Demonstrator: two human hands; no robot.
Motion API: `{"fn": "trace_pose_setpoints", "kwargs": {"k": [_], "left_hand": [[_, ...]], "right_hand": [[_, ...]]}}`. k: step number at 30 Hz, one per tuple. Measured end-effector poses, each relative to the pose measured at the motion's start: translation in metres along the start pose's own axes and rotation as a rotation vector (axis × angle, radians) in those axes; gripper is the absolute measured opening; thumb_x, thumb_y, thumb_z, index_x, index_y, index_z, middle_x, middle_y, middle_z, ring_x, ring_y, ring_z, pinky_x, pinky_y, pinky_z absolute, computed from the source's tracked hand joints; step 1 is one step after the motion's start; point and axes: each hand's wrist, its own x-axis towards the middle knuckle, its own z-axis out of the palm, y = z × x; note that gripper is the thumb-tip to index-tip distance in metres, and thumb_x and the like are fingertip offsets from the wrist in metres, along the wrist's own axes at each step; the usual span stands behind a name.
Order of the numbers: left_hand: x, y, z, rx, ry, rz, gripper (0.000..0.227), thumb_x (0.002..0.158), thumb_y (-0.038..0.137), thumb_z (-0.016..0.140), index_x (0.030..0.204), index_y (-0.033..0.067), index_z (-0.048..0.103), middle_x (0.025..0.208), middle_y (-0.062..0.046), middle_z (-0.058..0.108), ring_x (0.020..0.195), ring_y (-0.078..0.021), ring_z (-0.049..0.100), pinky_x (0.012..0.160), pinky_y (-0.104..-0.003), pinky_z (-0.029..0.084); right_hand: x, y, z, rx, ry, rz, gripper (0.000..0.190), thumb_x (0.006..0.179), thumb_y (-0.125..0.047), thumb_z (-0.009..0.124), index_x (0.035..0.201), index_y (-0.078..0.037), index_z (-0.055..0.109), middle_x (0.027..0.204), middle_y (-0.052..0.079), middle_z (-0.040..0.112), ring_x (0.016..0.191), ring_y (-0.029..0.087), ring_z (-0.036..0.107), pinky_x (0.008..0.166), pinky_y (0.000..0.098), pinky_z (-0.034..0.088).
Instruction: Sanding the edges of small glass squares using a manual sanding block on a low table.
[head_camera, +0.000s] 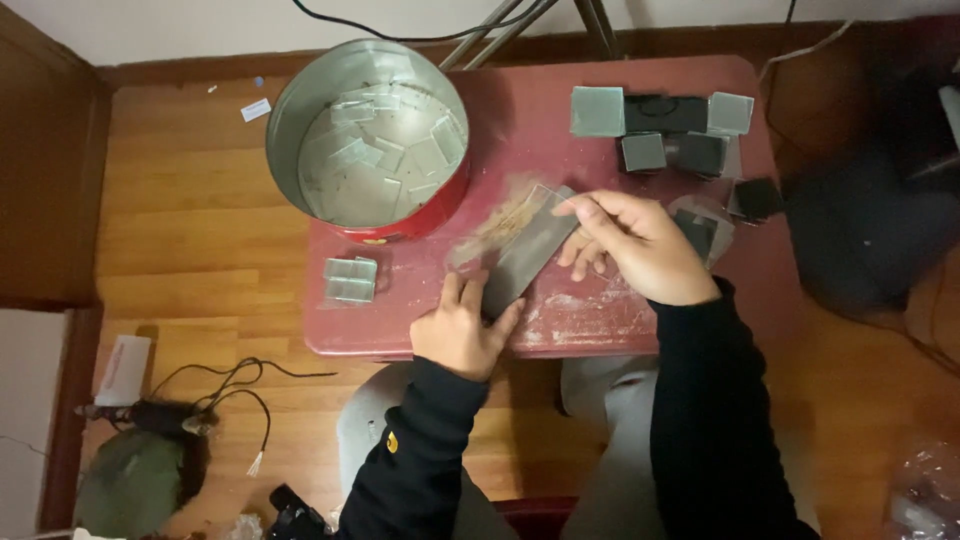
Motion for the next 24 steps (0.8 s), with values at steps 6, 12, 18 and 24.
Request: {"fn": "trace_pose_setpoints", "kwargs": {"k": [6, 12, 18, 24], "left_hand": [[0.011, 0.005, -0.029, -0.193, -0.033, -0.086, 0.065, 0.084, 0.076, 0.084, 0.129, 0.0295, 0.081, 0.112, 0.008, 0.066, 0.085, -0.0318, 0.083, 0.071, -0.045, 0.065], [0.024, 0.002, -0.05, -0.983, 0.021, -0.122, 0.03, 0.1, 0.035, 0.087, 0.128, 0.0221, 0.086, 0.107, 0.001, 0.077, 0.096, -0.0226, 0.082, 0.086, -0.035, 0.064], [0.021, 0.0, -0.04, -1.248, -0.049, -0.194, 0.015, 0.093, 0.021, 0.096, 0.106, 0.0178, 0.091, 0.097, 0.002, 0.08, 0.056, -0.0011, 0.052, 0.051, -0.016, 0.043], [0.023, 0.002, -0.049, -1.286, -0.014, -0.19, 0.009, 0.098, 0.017, 0.092, 0.107, 0.015, 0.092, 0.097, 0.0, 0.081, 0.059, 0.0011, 0.043, 0.053, -0.017, 0.042]], "right_hand": [[-0.002, 0.005, -0.002, -0.052, -0.135, -0.032, 0.04, 0.119, -0.025, 0.053, 0.133, 0.007, 0.073, 0.086, 0.028, 0.083, 0.062, 0.025, 0.08, 0.058, 0.0283, 0.055], [-0.001, 0.007, 0.001, -0.209, -0.331, -0.055, 0.04, 0.118, -0.025, 0.053, 0.132, 0.003, 0.078, 0.091, 0.023, 0.088, 0.068, 0.024, 0.083, 0.064, 0.0298, 0.058], [-0.001, 0.007, 0.006, -0.281, -0.374, -0.029, 0.035, 0.115, -0.024, 0.059, 0.128, -0.002, 0.082, 0.095, 0.021, 0.09, 0.07, 0.024, 0.084, 0.065, 0.0315, 0.061], [-0.001, 0.01, 0.005, -0.321, -0.363, -0.064, 0.032, 0.113, -0.022, 0.063, 0.131, -0.004, 0.084, 0.103, 0.018, 0.09, 0.076, 0.025, 0.087, 0.069, 0.0339, 0.066]]}}
